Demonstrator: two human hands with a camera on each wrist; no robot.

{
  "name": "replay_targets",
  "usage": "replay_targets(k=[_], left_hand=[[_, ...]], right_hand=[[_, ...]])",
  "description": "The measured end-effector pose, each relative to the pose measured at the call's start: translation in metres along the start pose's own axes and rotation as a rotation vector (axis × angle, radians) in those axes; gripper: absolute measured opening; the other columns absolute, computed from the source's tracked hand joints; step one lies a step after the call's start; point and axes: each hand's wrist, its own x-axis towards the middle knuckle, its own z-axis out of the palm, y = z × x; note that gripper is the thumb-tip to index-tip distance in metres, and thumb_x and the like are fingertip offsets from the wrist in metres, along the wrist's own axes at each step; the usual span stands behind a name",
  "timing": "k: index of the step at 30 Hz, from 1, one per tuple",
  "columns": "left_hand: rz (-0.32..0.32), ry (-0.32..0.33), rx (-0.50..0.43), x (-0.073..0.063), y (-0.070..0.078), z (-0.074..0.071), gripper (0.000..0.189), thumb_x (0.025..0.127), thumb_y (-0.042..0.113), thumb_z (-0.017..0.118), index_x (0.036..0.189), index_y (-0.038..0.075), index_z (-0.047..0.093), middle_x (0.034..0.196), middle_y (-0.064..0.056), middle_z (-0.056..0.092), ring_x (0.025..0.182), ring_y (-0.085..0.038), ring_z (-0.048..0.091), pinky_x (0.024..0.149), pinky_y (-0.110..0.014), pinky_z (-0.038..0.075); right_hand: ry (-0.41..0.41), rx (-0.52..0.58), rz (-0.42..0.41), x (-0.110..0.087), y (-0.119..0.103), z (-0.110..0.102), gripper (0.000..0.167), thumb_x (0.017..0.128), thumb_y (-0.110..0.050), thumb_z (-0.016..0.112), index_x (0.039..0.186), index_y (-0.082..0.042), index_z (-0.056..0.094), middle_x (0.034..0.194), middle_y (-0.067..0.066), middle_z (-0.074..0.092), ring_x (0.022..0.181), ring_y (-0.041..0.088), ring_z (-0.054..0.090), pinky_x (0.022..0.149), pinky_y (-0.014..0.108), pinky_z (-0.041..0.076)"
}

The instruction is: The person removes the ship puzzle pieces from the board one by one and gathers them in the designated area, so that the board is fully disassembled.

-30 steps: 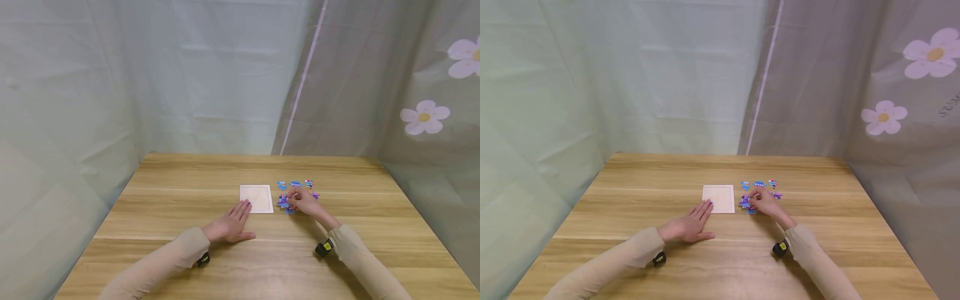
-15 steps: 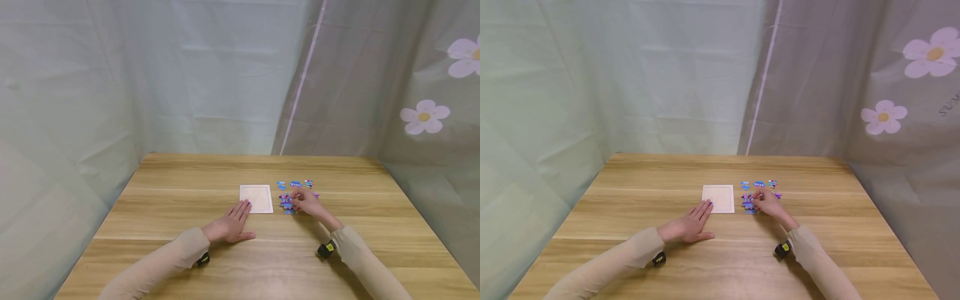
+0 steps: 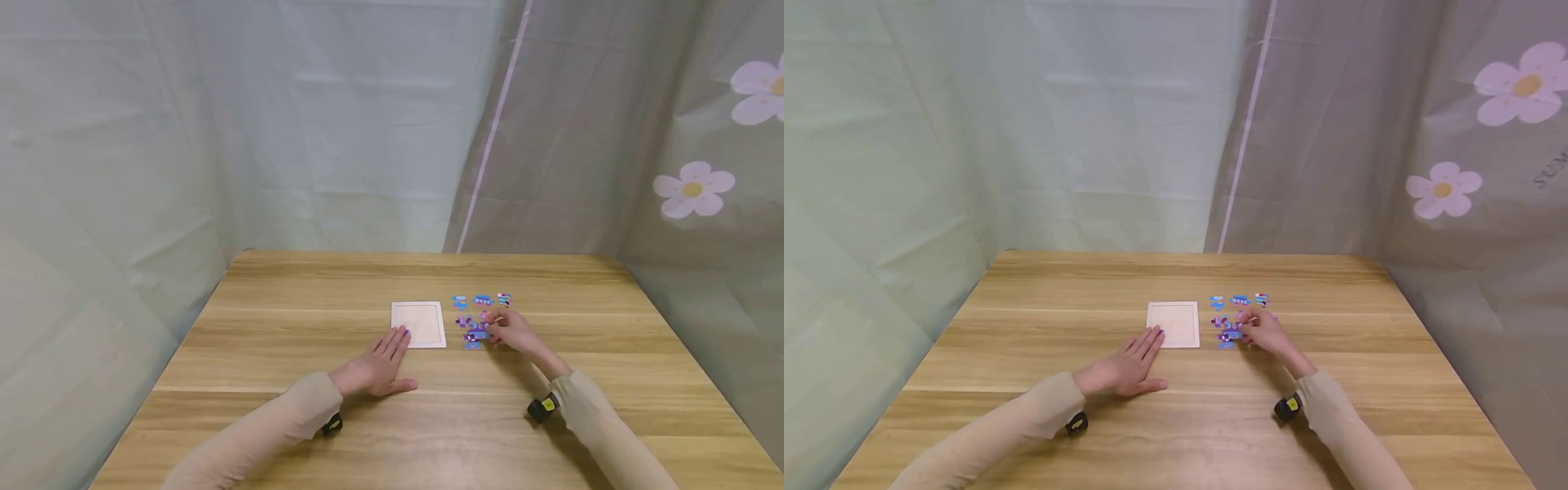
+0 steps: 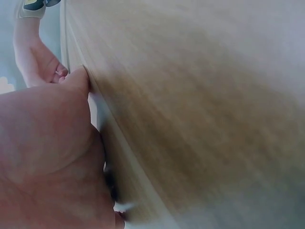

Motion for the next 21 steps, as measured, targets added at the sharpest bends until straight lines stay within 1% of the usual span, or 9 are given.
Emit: replay_targets(k=[4, 13, 16, 21], left_hand=[[0.001, 0.005, -0.001, 0.000, -0.001, 0.001, 0.096, 0.093, 0.068, 0.036, 0.155, 0.003, 0.002, 0.164, -0.015, -0.005, 0.152, -0.029, -0.001, 0.122, -0.048, 0.014], [0.004, 0.008, 0.002, 0.001, -0.001, 0.003, 0.097, 0.093, 0.069, 0.035, 0.155, 0.004, 0.001, 0.164, -0.014, -0.006, 0.152, -0.029, -0.002, 0.122, -0.047, 0.014], [0.006, 0.018, 0.016, 0.001, -0.001, 0.004, 0.097, 0.093, 0.070, 0.035, 0.155, 0.004, 0.001, 0.164, -0.014, -0.005, 0.152, -0.029, -0.001, 0.122, -0.047, 0.015], [0.007, 0.027, 0.022, 0.001, 0.000, 0.004, 0.097, 0.093, 0.070, 0.034, 0.155, 0.003, 0.001, 0.164, -0.015, -0.005, 0.152, -0.030, -0.001, 0.122, -0.048, 0.015]], right_hand=[[-0.006, -0.005, 0.005, -0.002, 0.001, -0.003, 0.018, 0.092, -0.003, 0.056, 0.105, 0.009, 0.052, 0.079, 0.010, 0.063, 0.067, 0.012, 0.058, 0.058, 0.024, 0.052], [-0.006, -0.061, 0.009, -0.007, 0.002, -0.011, 0.017, 0.093, -0.004, 0.056, 0.104, 0.009, 0.054, 0.075, 0.008, 0.062, 0.067, 0.012, 0.056, 0.058, 0.023, 0.049], [0.000, -0.060, 0.026, -0.008, 0.004, -0.012, 0.018, 0.092, -0.003, 0.056, 0.105, 0.009, 0.054, 0.076, 0.007, 0.061, 0.068, 0.012, 0.055, 0.058, 0.022, 0.048], [0.015, -0.086, 0.031, -0.009, 0.009, -0.015, 0.018, 0.090, -0.002, 0.057, 0.105, 0.009, 0.057, 0.075, 0.004, 0.061, 0.066, 0.011, 0.054, 0.057, 0.020, 0.045]])
